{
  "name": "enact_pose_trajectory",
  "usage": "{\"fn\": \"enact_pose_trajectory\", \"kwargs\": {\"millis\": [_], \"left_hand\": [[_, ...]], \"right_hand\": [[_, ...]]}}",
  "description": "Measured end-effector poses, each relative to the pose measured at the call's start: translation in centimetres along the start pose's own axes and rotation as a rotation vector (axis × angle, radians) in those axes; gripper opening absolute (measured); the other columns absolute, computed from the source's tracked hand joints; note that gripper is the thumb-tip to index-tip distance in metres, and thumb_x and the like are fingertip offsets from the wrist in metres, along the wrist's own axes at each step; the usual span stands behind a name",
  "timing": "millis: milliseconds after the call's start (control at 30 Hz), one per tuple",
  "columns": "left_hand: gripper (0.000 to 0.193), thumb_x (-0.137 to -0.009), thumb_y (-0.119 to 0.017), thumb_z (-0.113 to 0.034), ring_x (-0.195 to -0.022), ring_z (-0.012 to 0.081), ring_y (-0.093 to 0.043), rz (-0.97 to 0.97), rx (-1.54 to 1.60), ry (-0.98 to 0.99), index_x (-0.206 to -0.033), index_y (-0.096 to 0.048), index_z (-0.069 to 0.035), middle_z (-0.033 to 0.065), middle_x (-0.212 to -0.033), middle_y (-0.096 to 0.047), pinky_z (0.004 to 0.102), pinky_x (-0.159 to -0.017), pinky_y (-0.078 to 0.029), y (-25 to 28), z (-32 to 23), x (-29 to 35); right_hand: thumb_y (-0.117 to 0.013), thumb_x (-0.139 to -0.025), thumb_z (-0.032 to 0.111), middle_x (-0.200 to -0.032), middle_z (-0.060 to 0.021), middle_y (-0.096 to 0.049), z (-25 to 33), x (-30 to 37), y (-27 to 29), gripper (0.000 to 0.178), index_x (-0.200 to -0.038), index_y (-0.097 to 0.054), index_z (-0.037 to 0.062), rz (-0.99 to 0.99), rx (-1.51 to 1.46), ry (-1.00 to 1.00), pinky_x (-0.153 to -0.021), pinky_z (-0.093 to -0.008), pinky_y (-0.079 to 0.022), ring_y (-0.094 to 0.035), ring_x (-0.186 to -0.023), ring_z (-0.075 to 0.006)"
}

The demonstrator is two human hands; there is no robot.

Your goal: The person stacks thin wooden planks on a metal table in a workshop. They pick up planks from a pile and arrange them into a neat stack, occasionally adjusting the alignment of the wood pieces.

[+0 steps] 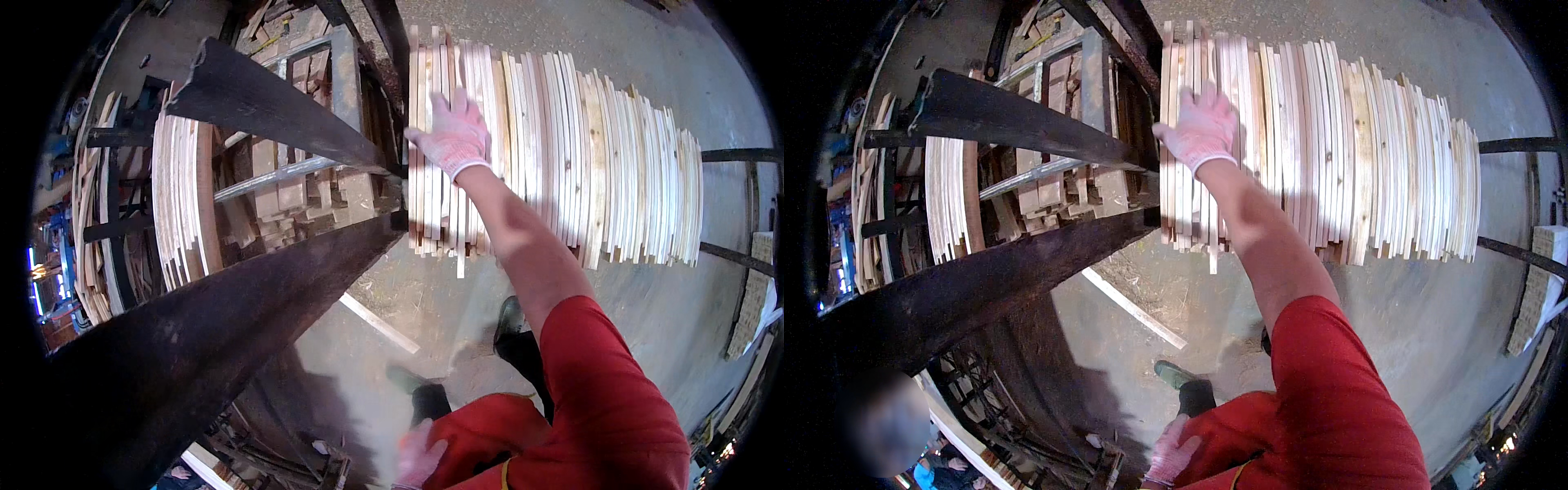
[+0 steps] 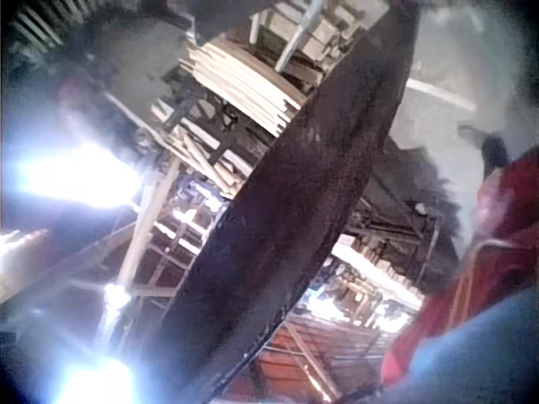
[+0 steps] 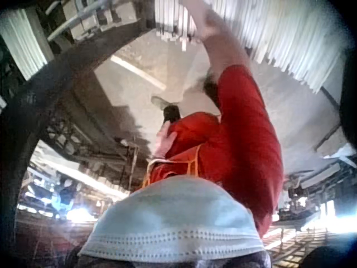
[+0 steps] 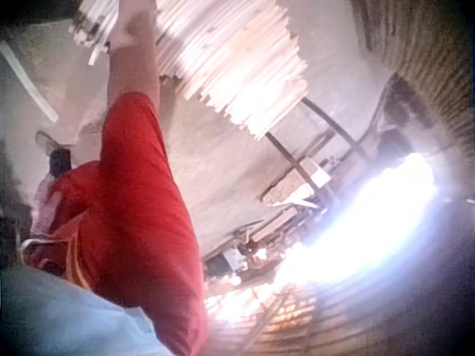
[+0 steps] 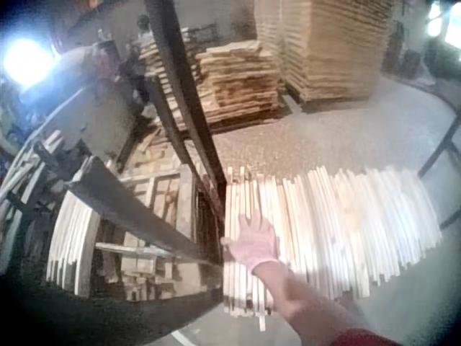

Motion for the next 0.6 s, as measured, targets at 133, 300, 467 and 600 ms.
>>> {"fn": "enact_pose_trajectory", "kwargs": {"millis": [133, 300, 467, 600], "left_hand": [[0.073, -0.093, -0.081, -0.032, -0.136, 0.0405, -0.062, 0.068, -0.007, 0.044, -0.152, -0.055, 0.000, 0.0262, -0.149, -0.061, 0.0441, -0.114, -0.050, 2.1, -1.7, -2.3], [0.072, -0.092, -0.082, -0.029, -0.133, 0.0379, -0.065, 0.071, -0.005, -0.017, -0.153, -0.055, 0.000, 0.0267, -0.146, -0.063, 0.0431, -0.110, -0.053, 0.3, -1.1, -2.6], [0.071, -0.093, -0.079, -0.032, -0.136, 0.0373, -0.063, 0.085, 0.052, -0.080, -0.153, -0.056, -0.001, 0.0236, -0.148, -0.063, 0.0440, -0.113, -0.052, -1.7, -0.5, -2.6], [0.069, -0.095, -0.072, -0.044, -0.133, 0.0392, -0.064, 0.162, -0.172, -0.087, -0.151, -0.060, -0.005, 0.0192, -0.145, -0.067, 0.0479, -0.112, -0.052, -0.2, -4.0, -3.9]], "right_hand": [[-0.057, -0.105, 0.045, -0.171, -0.0187, -0.035, -0.6, -2.2, -3.7, 0.062, -0.162, -0.048, 0.0226, -0.013, 0.349, 0.223, -0.124, -0.0722, -0.016, -0.028, -0.159, -0.0442], [-0.062, -0.101, 0.059, -0.165, -0.0132, -0.048, -5.1, -1.2, -0.2, 0.071, -0.158, -0.051, 0.0186, -0.060, -0.272, 0.413, -0.128, -0.0510, -0.033, -0.042, -0.155, -0.0344], [-0.076, -0.095, 0.032, -0.153, -0.0232, -0.058, -30.9, 3.2, 2.1, 0.069, -0.153, -0.054, 0.0013, -0.670, -0.407, -0.074, -0.121, -0.0438, -0.043, -0.054, -0.143, -0.0376], [-0.059, -0.105, 0.046, -0.169, -0.0268, -0.040, -41.7, 8.5, 0.3, 0.080, -0.163, -0.039, -0.0052, -0.392, -0.498, -0.653, -0.130, -0.0442, -0.031, -0.041, -0.156, -0.0406]]}}
Point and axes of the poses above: each hand's wrist, its own x-axis away from the middle knuckle, its own y-axis out of the back of the hand, z = x × y, the point moved 1 cm from there along -x, towards the middle knuckle
